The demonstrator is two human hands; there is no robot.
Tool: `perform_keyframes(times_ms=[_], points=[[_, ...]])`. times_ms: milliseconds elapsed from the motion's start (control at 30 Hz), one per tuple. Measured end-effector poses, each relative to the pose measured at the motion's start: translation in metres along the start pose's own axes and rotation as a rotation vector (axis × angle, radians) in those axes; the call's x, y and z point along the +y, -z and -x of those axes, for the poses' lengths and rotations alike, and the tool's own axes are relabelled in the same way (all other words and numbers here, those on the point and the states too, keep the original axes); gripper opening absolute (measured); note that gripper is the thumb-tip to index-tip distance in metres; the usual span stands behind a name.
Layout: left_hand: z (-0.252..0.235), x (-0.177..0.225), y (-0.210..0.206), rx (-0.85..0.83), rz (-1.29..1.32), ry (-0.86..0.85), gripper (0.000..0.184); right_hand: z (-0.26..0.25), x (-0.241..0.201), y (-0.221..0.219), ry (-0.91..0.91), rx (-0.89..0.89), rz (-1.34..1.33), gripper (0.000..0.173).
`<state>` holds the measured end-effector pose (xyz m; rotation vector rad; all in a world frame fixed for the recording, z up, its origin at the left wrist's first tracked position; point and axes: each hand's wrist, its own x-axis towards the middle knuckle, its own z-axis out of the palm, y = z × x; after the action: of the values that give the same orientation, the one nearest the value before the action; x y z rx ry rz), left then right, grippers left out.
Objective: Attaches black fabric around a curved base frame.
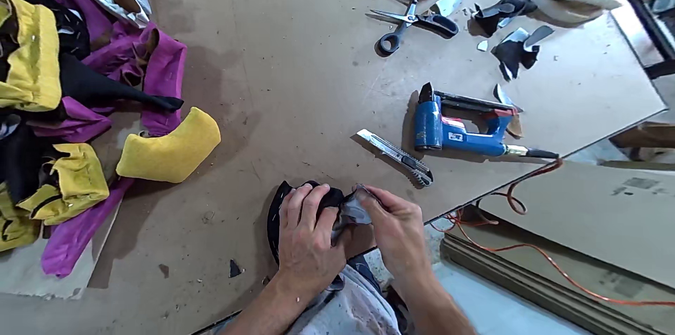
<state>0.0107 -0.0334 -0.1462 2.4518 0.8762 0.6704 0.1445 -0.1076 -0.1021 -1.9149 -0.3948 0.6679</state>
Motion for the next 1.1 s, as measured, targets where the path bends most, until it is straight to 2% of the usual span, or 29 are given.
perform_keyframes(times_ms=[33,133,200,267,300,333,367,433,500,567,667,700,733,833,933,1000,1100], points=[[0.0,-0.001,0.001,0.001,0.007,-0.018,0.039,-0.005,-0.005,0.0,-0.055,-0.025,-0.041,0.014],[0.003,-0.001,0.01,-0.048,-0.008,-0.082,0.069,-0.013,-0.033,-0.003,-0.288,-0.126,-0.203,0.01],[-0.001,0.004,0.014,-0.114,-0.051,-0.1,0.071,-0.015,-0.051,-0.005,-0.367,-0.226,-0.322,0.014],[-0.005,0.012,0.017,-0.136,-0.048,-0.053,0.04,-0.017,-0.058,0.002,-0.314,-0.349,-0.378,0.02],[-0.007,0.015,0.019,-0.131,-0.018,-0.002,0.025,-0.019,-0.056,0.009,-0.221,-0.363,-0.34,0.024],[-0.008,0.016,0.022,-0.128,-0.003,0.044,0.019,-0.022,-0.051,0.016,-0.098,-0.327,-0.256,0.027],[-0.008,0.015,0.025,-0.124,0.005,0.075,0.019,-0.025,-0.04,0.023,0.006,-0.262,-0.159,0.03],[-0.002,0.009,0.027,-0.1,0.065,0.105,0.021,-0.023,-0.013,0.033,0.067,-0.205,-0.016,0.03],[0.002,0.006,0.025,-0.045,0.125,0.108,0.022,-0.016,0.01,0.036,0.05,-0.321,0.098,0.027],[0.003,0.013,0.022,-0.027,0.064,0.146,0.025,-0.004,0.025,0.031,0.023,-0.464,0.201,0.027],[-0.005,0.028,0.013,-0.053,-0.103,0.265,0.059,0.01,0.028,0.024,0.027,-0.564,0.258,0.026],[-0.008,0.031,0.008,-0.045,-0.141,0.292,0.065,0.012,0.028,0.024,0.046,-0.57,0.275,0.025],[-0.008,0.031,0.004,-0.022,-0.155,0.29,0.062,0.013,0.029,0.026,0.074,-0.559,0.295,0.025],[-0.004,0.026,0.005,0.041,-0.085,0.188,0.043,0.007,0.031,0.038,0.165,-0.46,0.323,0.034],[0.012,0.029,0.016,-0.031,-0.128,0.064,0.034,-0.007,0.023,0.046,0.028,-0.493,0.256,0.051],[0.024,0.034,0.015,-0.068,-0.233,-0.036,0.041,-0.017,0.012,0.044,-0.086,-0.597,0.274,0.066],[0.038,0.033,0.004,-0.03,-0.33,-0.126,0.035,-0.019,-0.009,0.028,-0.088,-0.596,0.437,0.073]])
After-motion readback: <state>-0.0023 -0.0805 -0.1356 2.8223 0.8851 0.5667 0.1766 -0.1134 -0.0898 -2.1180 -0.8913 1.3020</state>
